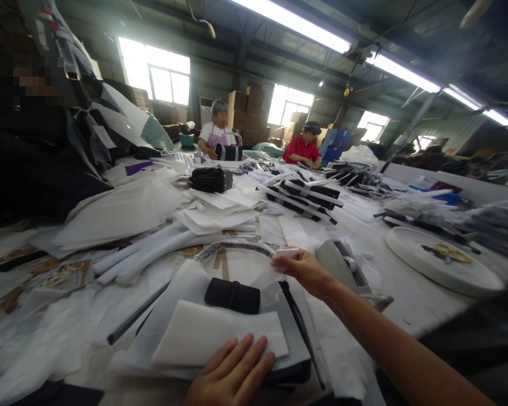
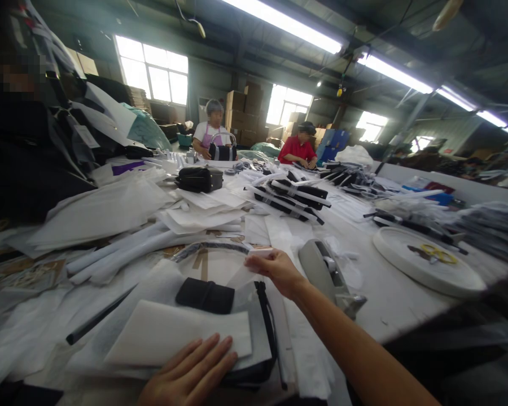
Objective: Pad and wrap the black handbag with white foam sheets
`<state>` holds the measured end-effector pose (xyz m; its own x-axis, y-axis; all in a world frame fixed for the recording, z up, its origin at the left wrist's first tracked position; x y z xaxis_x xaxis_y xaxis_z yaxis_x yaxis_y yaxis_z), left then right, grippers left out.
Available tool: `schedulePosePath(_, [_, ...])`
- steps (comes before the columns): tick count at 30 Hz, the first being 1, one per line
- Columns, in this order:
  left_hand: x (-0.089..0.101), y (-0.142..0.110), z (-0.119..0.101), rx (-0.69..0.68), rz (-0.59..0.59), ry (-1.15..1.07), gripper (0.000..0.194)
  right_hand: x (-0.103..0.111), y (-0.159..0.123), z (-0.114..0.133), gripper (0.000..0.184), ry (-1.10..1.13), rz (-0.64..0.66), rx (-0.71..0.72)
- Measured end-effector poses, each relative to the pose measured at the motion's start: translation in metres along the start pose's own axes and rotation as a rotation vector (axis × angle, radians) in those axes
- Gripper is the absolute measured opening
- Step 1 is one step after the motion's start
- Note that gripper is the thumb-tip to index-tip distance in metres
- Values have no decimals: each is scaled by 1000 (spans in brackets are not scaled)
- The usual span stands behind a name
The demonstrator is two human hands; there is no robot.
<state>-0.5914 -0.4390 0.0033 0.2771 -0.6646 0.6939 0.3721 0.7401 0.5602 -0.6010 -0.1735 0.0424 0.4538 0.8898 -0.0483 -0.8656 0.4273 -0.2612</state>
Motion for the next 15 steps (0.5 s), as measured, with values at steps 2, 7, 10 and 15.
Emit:
schedulePosePath(2, [0,1,0,8,-6,-13,45,5,-15,7,34,-10,-31,40])
schedulePosePath(7, [1,2,1,54,1,-76,45,-10,-73,10,24,-357,-97,161])
schedulePosePath(10, [2,3,1,86,-2,-113,44,-38,-111,0,20,-641,-80,411])
schedulePosePath(15, [5,2,2,168,-130,-196,35,-72,-156,-34,33,-947,-72,930])
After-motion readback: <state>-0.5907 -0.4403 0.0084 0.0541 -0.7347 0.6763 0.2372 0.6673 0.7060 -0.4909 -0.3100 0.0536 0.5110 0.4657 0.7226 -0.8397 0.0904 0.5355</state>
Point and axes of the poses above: each hand's wrist, its own y-axis towards the middle knuckle, its own x-axis out of the back of the hand, z = x × y, the point moved 5 cm from there along y, towards the middle knuckle, and after that the axes turned 11 degrees about -x, right-handed, at the moved point
